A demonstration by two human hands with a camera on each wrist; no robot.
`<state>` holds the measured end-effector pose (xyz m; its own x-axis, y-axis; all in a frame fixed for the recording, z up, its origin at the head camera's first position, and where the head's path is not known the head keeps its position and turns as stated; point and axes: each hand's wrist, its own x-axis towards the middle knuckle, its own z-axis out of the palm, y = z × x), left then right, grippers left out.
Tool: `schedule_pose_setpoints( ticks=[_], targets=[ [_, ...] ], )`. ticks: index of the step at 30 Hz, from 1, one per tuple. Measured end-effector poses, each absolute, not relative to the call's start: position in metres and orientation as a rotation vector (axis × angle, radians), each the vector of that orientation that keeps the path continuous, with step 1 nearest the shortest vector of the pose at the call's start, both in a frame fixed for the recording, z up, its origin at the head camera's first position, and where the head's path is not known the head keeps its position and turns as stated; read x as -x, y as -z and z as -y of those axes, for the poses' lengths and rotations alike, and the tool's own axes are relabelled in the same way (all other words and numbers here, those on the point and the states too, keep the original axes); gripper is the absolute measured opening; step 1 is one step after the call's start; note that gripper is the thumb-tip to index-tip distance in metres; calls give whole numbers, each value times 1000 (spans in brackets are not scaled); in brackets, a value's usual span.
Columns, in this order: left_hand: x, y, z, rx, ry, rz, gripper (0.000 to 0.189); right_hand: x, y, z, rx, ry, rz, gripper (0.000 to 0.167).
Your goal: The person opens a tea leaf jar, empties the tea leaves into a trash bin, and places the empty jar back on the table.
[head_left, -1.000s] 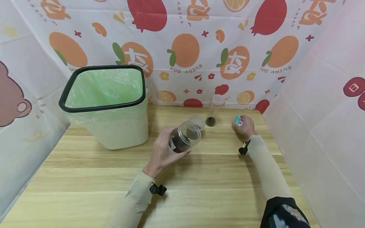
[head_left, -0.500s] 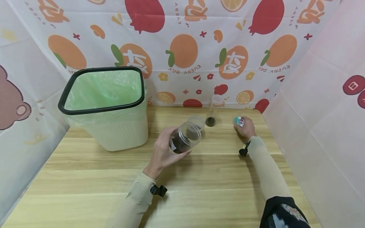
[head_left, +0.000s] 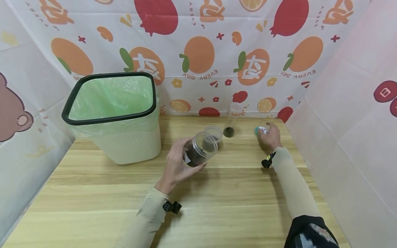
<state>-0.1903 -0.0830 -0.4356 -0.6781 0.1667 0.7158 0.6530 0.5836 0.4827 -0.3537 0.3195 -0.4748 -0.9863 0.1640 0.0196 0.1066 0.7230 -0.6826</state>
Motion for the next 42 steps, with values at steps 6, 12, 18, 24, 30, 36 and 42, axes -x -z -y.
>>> schedule_pose_setpoints(
  ticks=[6,12,18,24,30,36,42],
  targets=[
    [189,434,83,641,1010,2176,92,352,459,-316,208,-1158,2681,64],
    [190,431,84,635,1005,2145,91,350,440,-312,182,-1159,2577,63],
    [191,426,86,623,1012,2113,91,343,416,-298,144,-1241,2506,65],
    [191,416,91,619,1029,2106,92,336,390,-277,0,-1264,2369,55],
    [189,401,96,642,1023,2068,94,326,367,-252,-167,-1247,2244,50],
    [185,383,104,635,1028,2025,96,317,349,-229,-303,-1234,2225,52],
    [178,365,115,654,1077,2009,97,312,344,-210,-366,-1248,2235,52]
  ],
)
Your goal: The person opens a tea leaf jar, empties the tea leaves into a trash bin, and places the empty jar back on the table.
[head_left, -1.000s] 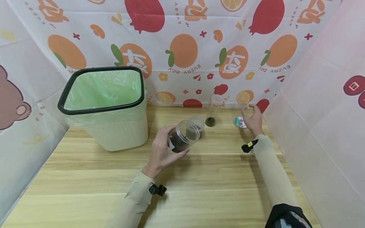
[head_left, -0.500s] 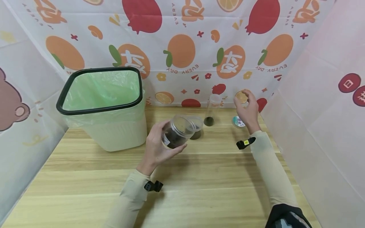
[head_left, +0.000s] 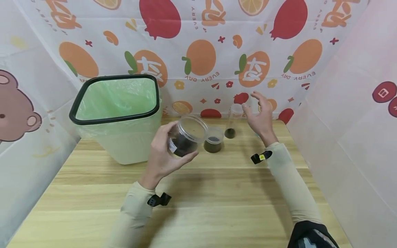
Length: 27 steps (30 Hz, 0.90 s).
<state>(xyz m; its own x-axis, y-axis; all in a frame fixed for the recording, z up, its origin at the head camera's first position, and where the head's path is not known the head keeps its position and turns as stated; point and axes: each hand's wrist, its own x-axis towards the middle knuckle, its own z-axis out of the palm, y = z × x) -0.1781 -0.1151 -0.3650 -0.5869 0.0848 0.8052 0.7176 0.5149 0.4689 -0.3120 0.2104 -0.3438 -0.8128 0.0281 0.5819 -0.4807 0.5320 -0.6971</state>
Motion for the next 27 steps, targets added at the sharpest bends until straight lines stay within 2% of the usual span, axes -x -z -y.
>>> schedule_pose_setpoints(
  ticks=[14,27],
  targets=[
    [164,316,155,549,1135,1963,95,298,332,-163,-604,-1184,2236,54],
    [169,290,191,440,1069,1995,96,285,323,-113,-819,-1173,2286,60]
  ],
)
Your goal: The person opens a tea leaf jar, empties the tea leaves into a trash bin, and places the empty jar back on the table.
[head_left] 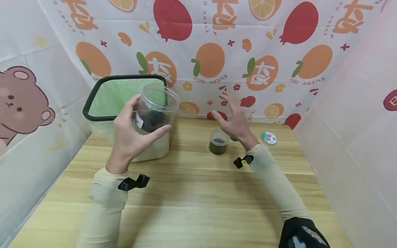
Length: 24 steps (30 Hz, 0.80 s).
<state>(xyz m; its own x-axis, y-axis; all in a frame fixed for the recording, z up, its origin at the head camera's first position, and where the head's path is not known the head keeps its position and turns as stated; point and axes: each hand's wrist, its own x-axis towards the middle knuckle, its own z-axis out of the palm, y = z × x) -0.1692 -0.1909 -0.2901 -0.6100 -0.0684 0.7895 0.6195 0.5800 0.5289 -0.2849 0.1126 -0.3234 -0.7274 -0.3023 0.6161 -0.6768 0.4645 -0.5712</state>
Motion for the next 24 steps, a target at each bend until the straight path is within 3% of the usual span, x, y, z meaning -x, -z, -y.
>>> schedule_pose_setpoints(
  ticks=[24],
  targets=[
    [162,254,223,229,1147,1985,85,274,312,-44,-1112,-1203,2341,60]
  ],
)
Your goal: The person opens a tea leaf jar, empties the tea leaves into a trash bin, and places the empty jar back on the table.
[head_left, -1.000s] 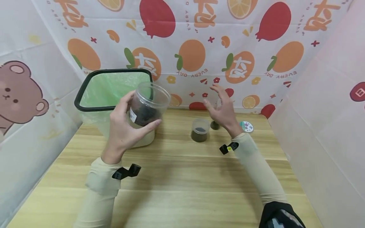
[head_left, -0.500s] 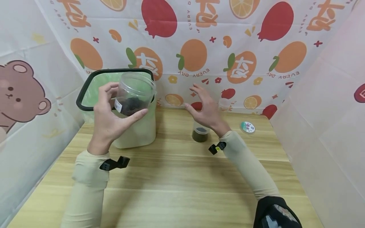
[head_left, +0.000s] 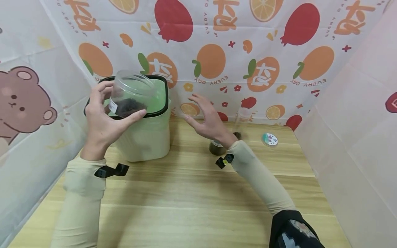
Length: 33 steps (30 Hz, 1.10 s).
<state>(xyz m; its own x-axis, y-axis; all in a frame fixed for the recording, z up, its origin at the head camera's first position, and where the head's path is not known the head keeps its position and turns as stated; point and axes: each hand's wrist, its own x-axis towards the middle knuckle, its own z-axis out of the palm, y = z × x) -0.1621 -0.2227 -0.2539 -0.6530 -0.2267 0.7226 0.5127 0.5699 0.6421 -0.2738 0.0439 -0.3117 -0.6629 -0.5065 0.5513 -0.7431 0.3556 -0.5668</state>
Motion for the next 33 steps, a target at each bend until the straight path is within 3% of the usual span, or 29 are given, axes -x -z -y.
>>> schedule_pose_setpoints(
  ticks=[17,33],
  targets=[
    [183,261,249,270,1002,2003,90,265,307,-1,-1242,-1168,2328,62],
    [199,272,272,263,900,2024,95,268,314,35,-1383,-994,2241,38]
  ],
)
